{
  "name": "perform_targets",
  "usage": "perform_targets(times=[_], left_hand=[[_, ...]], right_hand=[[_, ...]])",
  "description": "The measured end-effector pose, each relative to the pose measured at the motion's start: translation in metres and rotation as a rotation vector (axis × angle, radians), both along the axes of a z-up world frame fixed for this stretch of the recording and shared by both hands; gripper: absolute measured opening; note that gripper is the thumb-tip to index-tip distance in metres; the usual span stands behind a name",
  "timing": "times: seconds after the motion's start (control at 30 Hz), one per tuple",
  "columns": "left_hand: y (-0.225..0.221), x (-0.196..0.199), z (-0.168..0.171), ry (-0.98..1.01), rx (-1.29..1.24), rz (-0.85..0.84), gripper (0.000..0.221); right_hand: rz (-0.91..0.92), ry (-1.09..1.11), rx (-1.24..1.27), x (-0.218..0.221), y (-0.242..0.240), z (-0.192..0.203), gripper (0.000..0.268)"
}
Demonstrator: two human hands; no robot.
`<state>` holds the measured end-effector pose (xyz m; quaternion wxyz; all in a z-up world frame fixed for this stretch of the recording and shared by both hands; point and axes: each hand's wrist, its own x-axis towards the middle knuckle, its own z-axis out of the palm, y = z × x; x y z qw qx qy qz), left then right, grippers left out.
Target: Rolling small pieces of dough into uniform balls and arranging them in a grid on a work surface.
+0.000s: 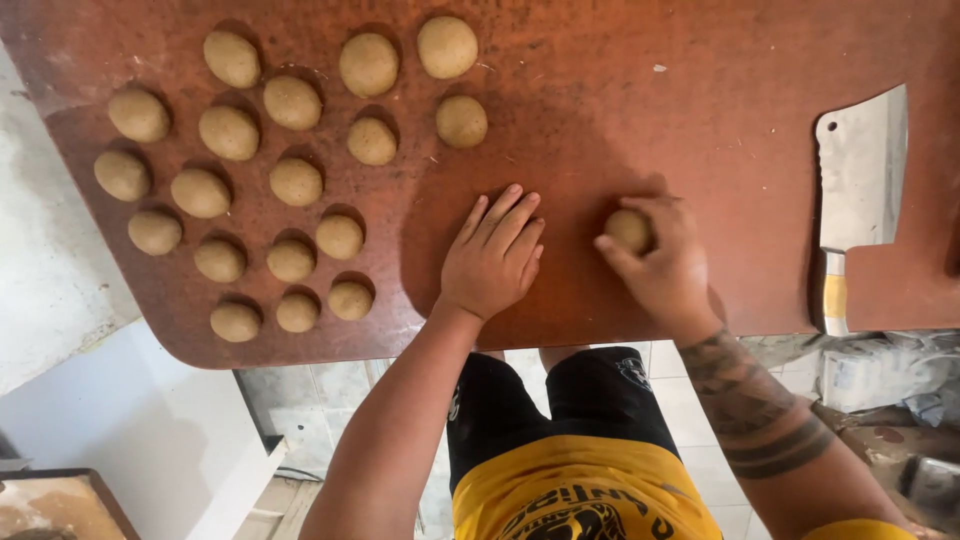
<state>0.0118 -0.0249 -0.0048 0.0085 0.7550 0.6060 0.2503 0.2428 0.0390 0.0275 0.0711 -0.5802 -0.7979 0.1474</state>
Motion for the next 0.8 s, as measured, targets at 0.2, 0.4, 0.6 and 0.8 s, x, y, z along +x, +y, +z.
perform_targets(times=[0.2,0.4,0.6,0.8], left_hand=[[0.0,0.001,-0.002,0.016,0.014,-0.005,0.032],[-0.004,0.0,-0.004,0.038,-0.007,-0.003,0.031],[-0.004,-0.008,0.0,-0.064,-0.065,-0.041,0.054],[-0.006,-0.011,0.042,-0.554,-0.045,0.048,0.052]], right_hand=[[-0.545,1.687,-1.064,0.028,0.007,0.013,0.07],[-0.507,1.873,-1.086,0.008,0.004,0.041,0.076],[-0.584,1.89,-1.077,-0.016,-0.005,0.05,0.063],[-0.761,1.889,-1.145,-0.039,-0.019,0.044,0.065]])
